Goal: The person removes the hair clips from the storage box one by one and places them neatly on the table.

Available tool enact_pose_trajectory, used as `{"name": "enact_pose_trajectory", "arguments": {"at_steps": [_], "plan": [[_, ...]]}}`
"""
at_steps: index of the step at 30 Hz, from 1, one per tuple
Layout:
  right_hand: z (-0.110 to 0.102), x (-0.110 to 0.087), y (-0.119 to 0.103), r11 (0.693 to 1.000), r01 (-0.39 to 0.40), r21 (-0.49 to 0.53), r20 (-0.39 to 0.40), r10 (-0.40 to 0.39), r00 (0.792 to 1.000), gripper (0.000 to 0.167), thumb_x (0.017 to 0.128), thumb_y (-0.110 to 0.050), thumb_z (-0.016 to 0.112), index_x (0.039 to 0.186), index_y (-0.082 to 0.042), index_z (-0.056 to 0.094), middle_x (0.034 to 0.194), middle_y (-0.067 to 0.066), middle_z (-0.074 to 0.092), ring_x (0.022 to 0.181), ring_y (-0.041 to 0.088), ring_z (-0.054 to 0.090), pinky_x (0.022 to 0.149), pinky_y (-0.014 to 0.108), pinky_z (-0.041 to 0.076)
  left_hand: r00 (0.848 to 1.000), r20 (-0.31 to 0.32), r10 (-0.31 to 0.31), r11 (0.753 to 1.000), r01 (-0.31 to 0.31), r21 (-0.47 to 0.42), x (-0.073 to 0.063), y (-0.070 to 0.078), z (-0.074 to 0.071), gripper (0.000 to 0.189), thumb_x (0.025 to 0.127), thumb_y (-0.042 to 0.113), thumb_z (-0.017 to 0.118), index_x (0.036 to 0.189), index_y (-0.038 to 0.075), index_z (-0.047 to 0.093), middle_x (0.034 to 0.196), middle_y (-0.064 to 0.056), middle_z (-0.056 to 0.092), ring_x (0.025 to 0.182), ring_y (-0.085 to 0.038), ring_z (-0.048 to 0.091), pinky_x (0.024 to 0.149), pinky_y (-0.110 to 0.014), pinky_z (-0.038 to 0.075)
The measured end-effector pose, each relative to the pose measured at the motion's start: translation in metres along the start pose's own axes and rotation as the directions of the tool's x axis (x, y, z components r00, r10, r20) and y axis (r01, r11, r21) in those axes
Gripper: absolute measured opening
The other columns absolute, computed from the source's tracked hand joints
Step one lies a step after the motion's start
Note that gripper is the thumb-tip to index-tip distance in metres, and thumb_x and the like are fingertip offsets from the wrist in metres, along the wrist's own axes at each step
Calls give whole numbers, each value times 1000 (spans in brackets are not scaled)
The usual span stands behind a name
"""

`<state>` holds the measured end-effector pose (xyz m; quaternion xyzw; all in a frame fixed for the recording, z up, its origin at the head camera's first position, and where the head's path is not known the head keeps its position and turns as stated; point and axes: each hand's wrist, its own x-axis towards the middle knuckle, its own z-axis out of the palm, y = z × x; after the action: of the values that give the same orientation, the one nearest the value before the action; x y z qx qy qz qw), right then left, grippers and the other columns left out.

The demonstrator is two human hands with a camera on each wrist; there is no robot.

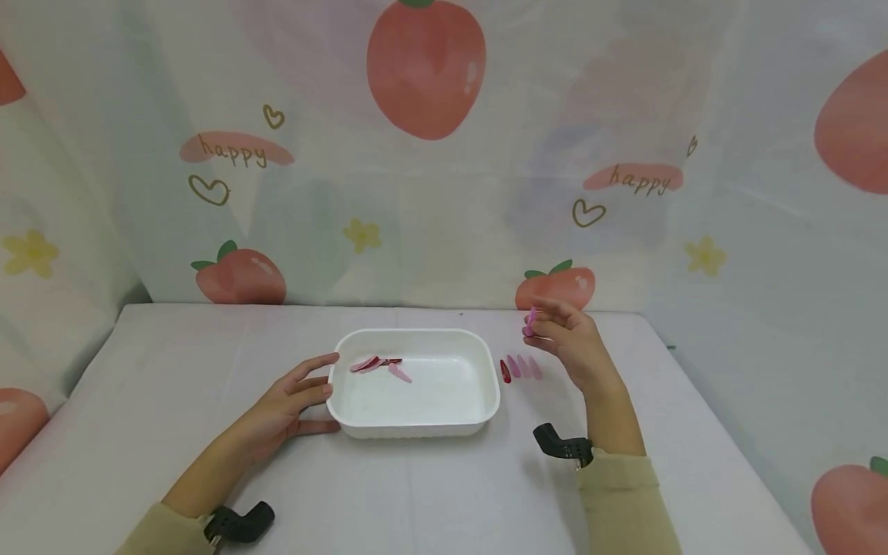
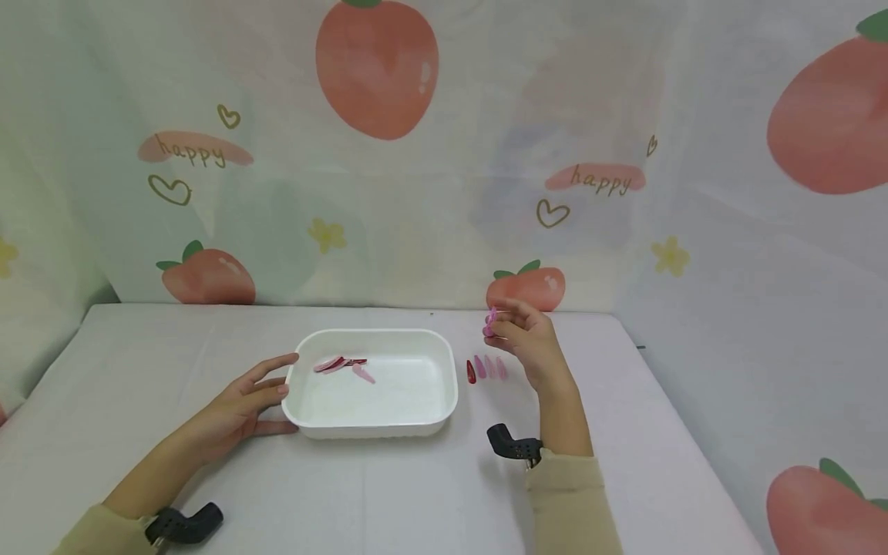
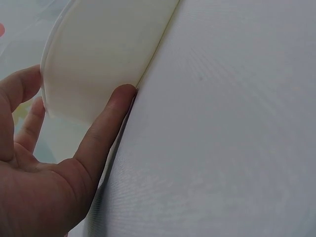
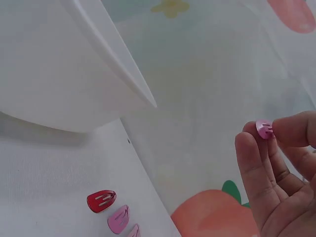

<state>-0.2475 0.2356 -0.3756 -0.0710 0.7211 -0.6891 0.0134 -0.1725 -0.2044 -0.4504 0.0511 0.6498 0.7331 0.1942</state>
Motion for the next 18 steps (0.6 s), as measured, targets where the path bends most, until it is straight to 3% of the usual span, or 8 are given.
{"name": "enact_pose_trajectory", "arguments": {"at_steps": [13, 18], "plan": [[-13, 0, 11, 998, -59, -28, -74, 56, 996, 29, 99, -8, 61, 128, -10, 57, 97, 1, 62, 87, 13, 68, 83, 27, 60, 1000, 9, 9, 1000, -9, -5, 0, -1, -1, 62, 101, 20, 59, 156, 19, 29, 155, -24, 29, 120, -29, 58, 91, -53, 56], [-16, 1, 15, 996, -78, -47, -93, 74, 993, 29, 100, -7, 59, 128, -9, 56, 96, 1, 62, 86, 13, 68, 83, 27, 60, 1000, 15, 13, 1000, -13, -6, 0, -1, -1, 62, 101, 20, 59, 156, 19, 29, 154, -24, 30, 119, -29, 58, 91, -53, 56]]}}
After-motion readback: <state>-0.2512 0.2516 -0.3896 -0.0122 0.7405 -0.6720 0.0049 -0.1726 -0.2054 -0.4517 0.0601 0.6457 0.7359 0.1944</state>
